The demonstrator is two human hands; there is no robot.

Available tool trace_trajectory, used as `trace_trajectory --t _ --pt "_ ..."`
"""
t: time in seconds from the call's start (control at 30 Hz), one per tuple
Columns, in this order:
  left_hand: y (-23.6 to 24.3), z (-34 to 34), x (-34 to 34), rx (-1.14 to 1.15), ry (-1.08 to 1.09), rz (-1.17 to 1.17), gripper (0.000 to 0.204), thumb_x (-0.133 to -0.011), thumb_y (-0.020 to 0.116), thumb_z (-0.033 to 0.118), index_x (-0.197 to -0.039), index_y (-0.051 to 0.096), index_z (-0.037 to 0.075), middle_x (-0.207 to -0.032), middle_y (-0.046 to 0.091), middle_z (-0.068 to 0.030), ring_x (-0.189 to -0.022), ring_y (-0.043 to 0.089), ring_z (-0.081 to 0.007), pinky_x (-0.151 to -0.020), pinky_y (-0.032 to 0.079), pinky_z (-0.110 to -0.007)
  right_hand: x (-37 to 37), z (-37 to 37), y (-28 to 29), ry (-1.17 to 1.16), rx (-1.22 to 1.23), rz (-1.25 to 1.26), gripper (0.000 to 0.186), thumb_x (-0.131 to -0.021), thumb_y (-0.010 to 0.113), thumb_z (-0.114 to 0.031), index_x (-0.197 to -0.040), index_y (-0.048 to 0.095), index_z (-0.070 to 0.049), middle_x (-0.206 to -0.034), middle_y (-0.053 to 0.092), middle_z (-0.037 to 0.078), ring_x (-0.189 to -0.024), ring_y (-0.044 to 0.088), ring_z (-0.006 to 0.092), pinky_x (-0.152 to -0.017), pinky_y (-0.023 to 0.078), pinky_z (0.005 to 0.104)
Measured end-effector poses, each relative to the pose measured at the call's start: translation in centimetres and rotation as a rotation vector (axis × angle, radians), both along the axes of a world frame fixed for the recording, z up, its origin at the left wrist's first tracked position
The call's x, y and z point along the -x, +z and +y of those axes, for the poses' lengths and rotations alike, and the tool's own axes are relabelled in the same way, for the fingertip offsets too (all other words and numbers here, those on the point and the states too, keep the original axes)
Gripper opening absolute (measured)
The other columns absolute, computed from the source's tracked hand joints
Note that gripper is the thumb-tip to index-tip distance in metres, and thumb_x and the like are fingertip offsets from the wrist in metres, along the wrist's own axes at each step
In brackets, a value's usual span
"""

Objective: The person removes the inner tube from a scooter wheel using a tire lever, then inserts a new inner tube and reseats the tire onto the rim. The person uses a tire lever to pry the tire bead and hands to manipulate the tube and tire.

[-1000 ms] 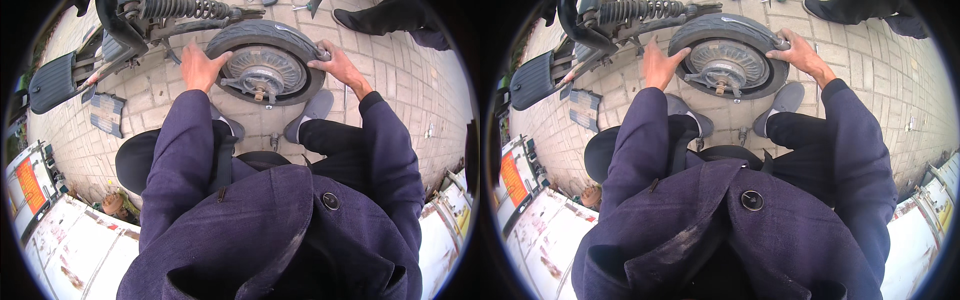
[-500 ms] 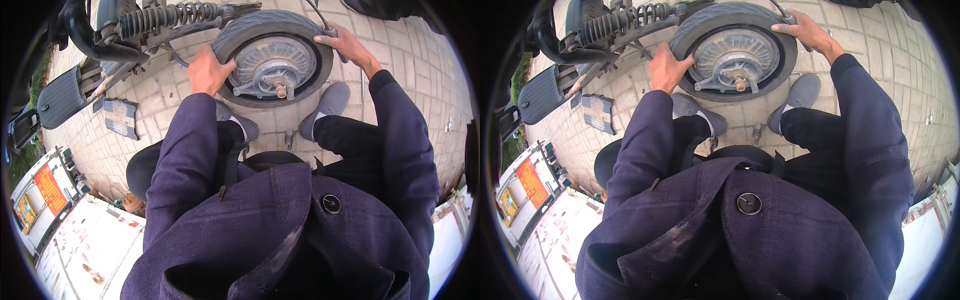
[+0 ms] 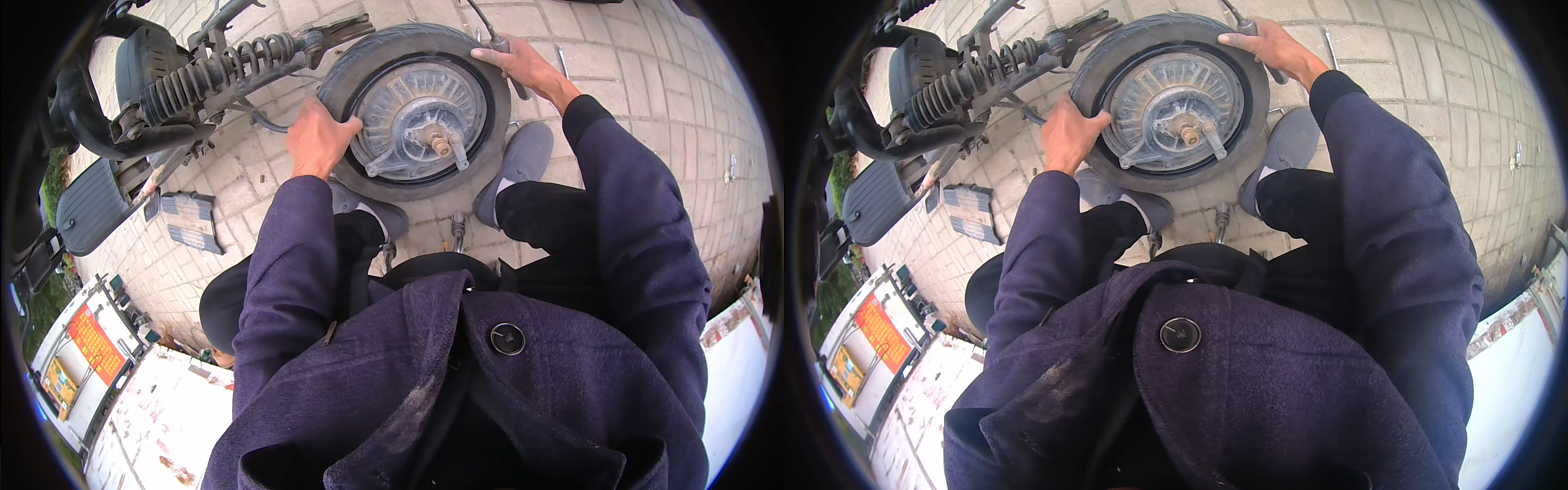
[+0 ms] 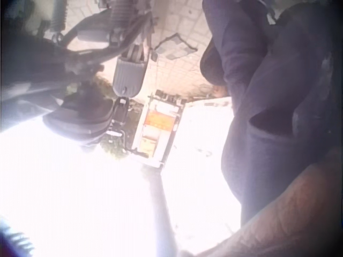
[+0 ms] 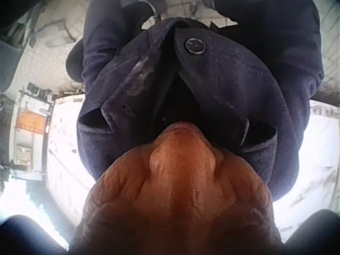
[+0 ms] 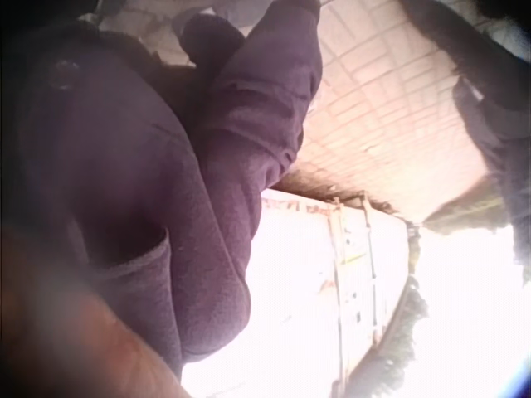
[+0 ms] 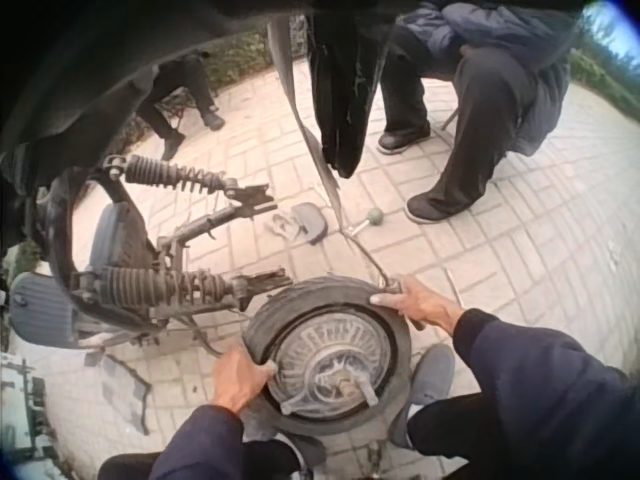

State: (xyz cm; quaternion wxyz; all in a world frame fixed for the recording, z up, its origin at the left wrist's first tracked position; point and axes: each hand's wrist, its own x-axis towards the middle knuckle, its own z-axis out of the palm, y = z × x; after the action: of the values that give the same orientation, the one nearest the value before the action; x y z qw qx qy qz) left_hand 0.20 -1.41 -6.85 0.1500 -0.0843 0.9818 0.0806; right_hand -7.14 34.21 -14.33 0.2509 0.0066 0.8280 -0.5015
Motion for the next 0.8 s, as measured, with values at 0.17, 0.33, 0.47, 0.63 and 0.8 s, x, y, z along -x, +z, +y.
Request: trace_trajectory --t 0.17,0.33,0.47,0.63,0.8 --pt "-0.6 -0.1 0.7 0.017 0.034 -0.046 0.072 -0.074 0.081 0.042 -0.12 0.058 -0.008 -0.121 0.068 -0.0281 -0.109 0.069 -0.0417 -0.095 0.055 -0.047 -0.3 1.4 -0.8 0.042 -0.045 -0.134 0.071 -0.09 0.075 -0.059 -0.121 0.063 0.004 -0.102 0.066 0.012 -0.09 0.063 0.0228 -0.074 0.052 0.039" --pt "-0.9 0.1 0.8 -0.018 0.022 -0.048 0.08 -0.075 0.081 0.038 -0.131 0.049 -0.009 -0.127 0.064 -0.0296 -0.113 0.067 -0.0451 -0.098 0.054 -0.048 -1.8 3.4 -1.6 -0.097 -0.249 -0.258 0.09 -0.087 0.073 -0.066 -0.118 0.058 0.017 -0.097 0.065 0.025 -0.08 0.069 0.0317 -0.058 0.053 0.0438" --pt "-0.7 -0.2 0.9 -0.084 0.039 -0.078 0.077 -0.075 0.081 0.037 -0.128 0.051 -0.011 -0.123 0.065 -0.0319 -0.112 0.067 -0.0457 -0.1 0.052 -0.047 -2.6 5.2 -3.7 -0.044 -0.236 -0.343 0.091 -0.09 0.067 -0.069 -0.114 0.058 0.018 -0.094 0.064 0.028 -0.061 0.066 0.0305 -0.053 0.051 0.0438" --pt "0.2 -0.6 1.1 -0.12 0.012 -0.094 0.074 -0.075 0.081 0.035 -0.124 0.053 -0.012 -0.12 0.067 -0.0315 -0.114 0.066 -0.0458 -0.099 0.051 -0.047 -3.8 6.3 -5.7 -0.107 -0.642 -0.177 0.061 -0.097 0.061 -0.053 -0.108 0.066 0.006 -0.098 0.071 0.023 -0.072 0.071 0.0337 -0.068 0.055 0.0442" --pt "0.0 -0.7 1.5 -0.117 -0.012 -0.123 0.076 -0.074 0.081 0.036 -0.125 0.052 -0.013 -0.124 0.064 -0.0327 -0.115 0.066 -0.0448 -0.099 0.052 -0.046 -4.1 1.6 -2.0 -0.116 -0.969 0.56 0.031 -0.097 0.057 -0.031 -0.105 0.071 -0.005 -0.099 0.077 0.018 -0.1 0.072 0.0388 -0.089 0.055 0.046"
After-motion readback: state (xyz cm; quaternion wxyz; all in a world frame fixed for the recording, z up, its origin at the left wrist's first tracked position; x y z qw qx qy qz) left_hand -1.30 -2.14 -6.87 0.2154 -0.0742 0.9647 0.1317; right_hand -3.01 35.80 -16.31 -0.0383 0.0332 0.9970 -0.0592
